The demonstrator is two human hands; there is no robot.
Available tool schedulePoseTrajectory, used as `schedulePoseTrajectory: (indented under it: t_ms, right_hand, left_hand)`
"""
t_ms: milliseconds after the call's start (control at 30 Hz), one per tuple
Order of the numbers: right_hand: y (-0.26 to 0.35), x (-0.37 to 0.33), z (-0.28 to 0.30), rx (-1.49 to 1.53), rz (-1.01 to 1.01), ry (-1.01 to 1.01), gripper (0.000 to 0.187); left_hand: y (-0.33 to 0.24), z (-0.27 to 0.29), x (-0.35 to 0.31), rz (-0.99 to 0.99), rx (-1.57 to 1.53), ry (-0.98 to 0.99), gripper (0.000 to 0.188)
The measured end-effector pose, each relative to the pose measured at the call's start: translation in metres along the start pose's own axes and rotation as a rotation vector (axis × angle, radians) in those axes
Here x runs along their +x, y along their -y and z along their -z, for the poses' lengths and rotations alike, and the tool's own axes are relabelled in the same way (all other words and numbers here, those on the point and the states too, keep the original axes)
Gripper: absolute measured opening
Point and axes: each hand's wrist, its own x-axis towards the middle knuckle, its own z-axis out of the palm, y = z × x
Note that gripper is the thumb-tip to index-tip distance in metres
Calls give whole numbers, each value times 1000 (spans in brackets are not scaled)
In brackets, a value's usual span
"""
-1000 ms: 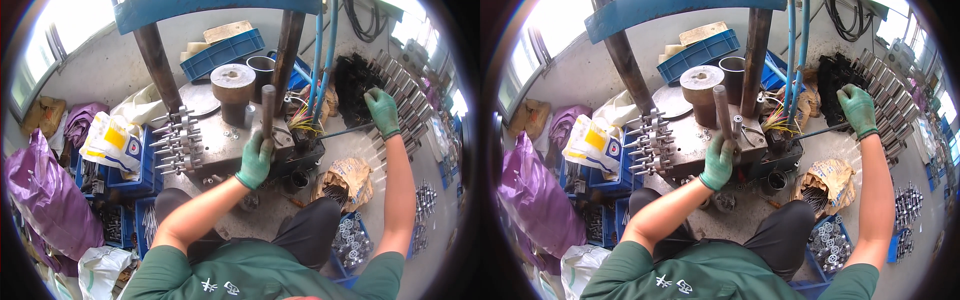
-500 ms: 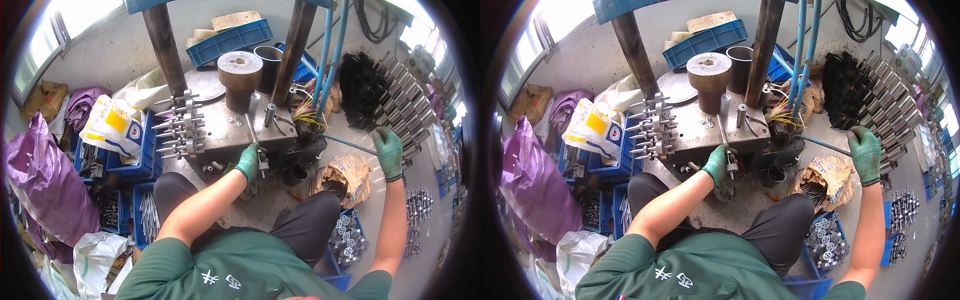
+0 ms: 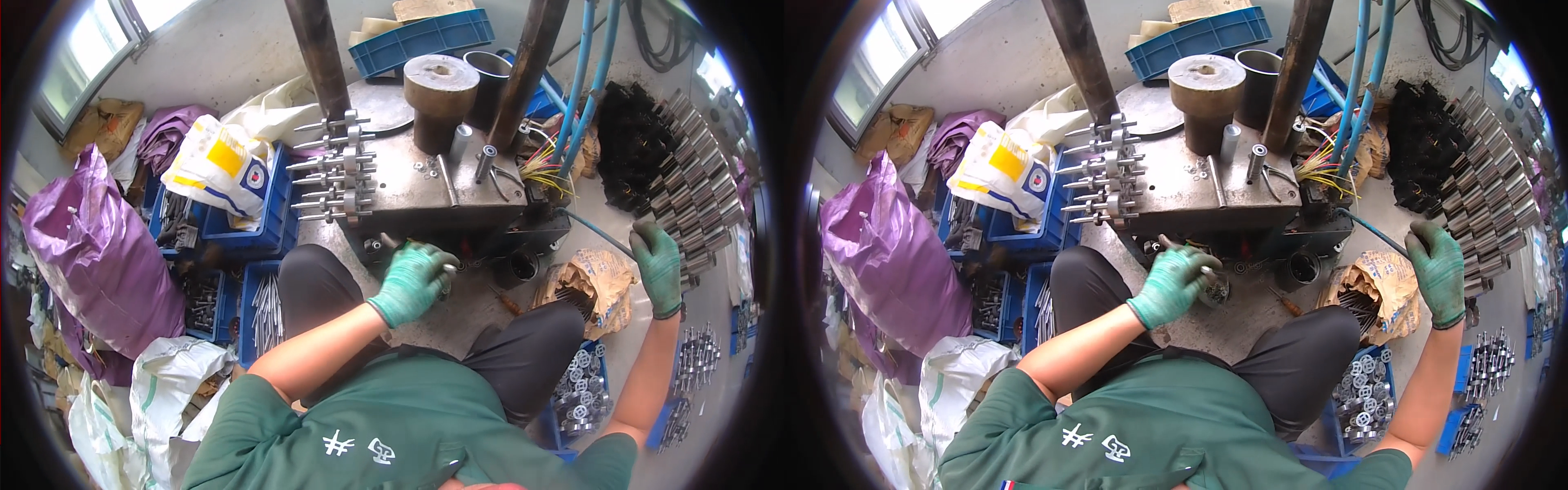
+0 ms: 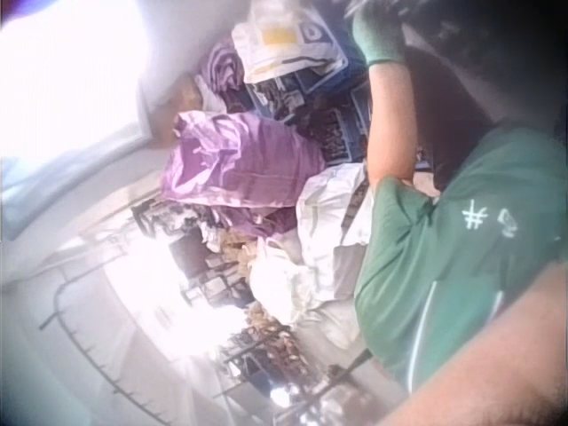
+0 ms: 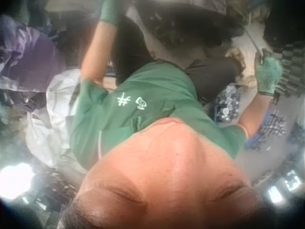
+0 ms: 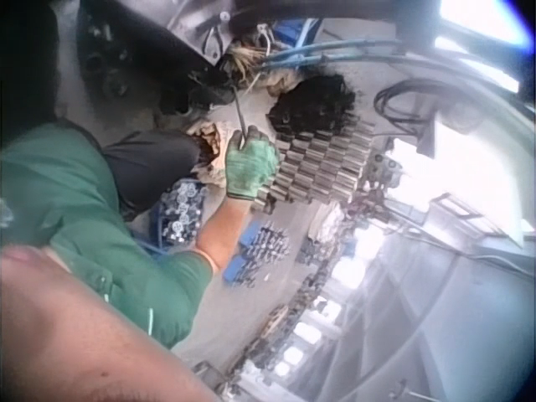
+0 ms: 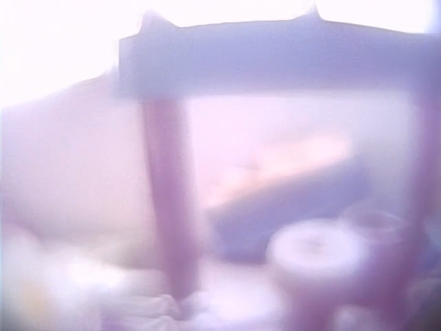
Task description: The person assembles metal components using a stationary industrial press, inserting a shaft into a circular base, placing it under the press, and operating a lever.
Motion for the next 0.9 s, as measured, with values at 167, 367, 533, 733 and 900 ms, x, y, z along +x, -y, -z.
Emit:
schedulePoseTrajectory:
  t_ms: [167,367,533,733,900]
  right_hand:
    - [32,-28,-10,69,43,48,34]
    - [26,-23,-13,106,5,9,33]
    - [30,-25,-14,66,-7,24,30]
    - [56,-27,-34,-482,522,-59,29]
    - [80,0,-91,-164,665,126,32]
  left_hand:
    - [1,81,-5,519,-1039,-353,23]
    - [99,139,10,669,-1589,-728,21]
    - [119,135,13,788,-1615,-802,15]
    - [121,155,-32,832,-1610,-757,25]
    - [163,189,-103,701,-1218,-1019,30]
